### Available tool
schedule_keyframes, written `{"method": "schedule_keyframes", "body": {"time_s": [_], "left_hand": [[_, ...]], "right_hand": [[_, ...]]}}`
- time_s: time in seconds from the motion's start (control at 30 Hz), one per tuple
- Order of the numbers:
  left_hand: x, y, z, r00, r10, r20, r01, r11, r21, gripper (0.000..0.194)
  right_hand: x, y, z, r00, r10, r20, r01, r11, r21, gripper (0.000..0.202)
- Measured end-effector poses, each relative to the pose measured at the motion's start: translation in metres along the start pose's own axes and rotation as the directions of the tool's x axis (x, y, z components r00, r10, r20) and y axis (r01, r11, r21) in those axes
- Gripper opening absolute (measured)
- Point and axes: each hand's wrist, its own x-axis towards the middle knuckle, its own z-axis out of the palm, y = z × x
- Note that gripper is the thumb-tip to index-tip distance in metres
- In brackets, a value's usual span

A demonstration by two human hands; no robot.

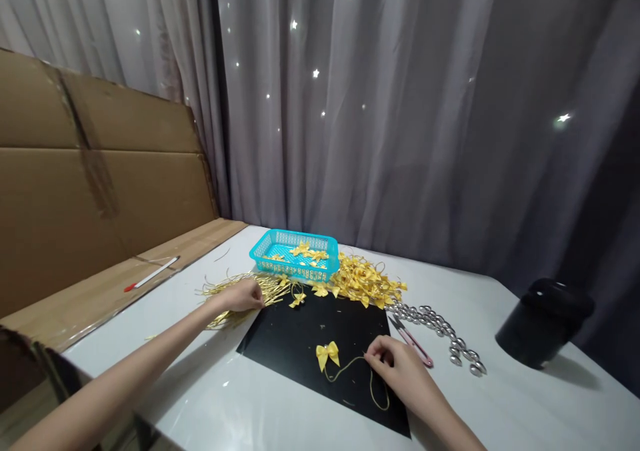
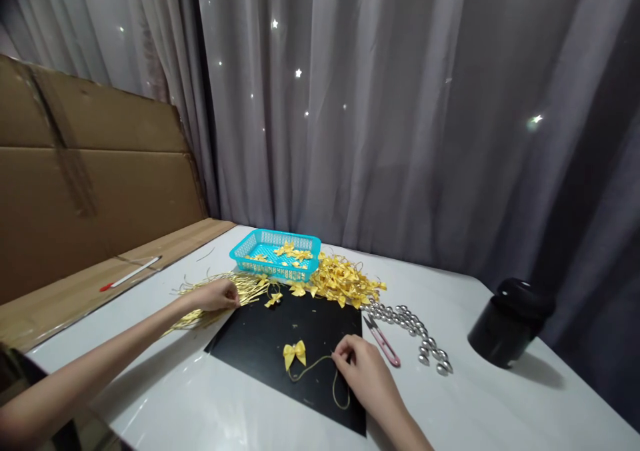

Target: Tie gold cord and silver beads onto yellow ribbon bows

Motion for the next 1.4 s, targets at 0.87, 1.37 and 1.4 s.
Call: {"method": "schedule_keyframes", "body": {"time_s": [0.87,1.37,1.4], "left_hand": [[-0.052,0.099,0.019,0.950,0.298,-0.093,-0.267,0.624,-0.734,0.039],[-0.046,0.093,0.072,0.946,0.322,-0.027,-0.110,0.242,-0.964,0.051],[-0.046,0.092,0.074,0.947,0.318,-0.040,-0.112,0.211,-0.971,0.051]], "right_hand": [[0.016,-0.079,0.010,0.643,-0.721,-0.260,0.664,0.693,-0.280,0.035],[0.016,-0.103,0.020,0.293,-0.914,-0.280,0.841,0.386,-0.381,0.020],[0.016,-0.107,0.026,0.272,-0.898,-0.347,0.824,0.404,-0.398,0.018]]}}
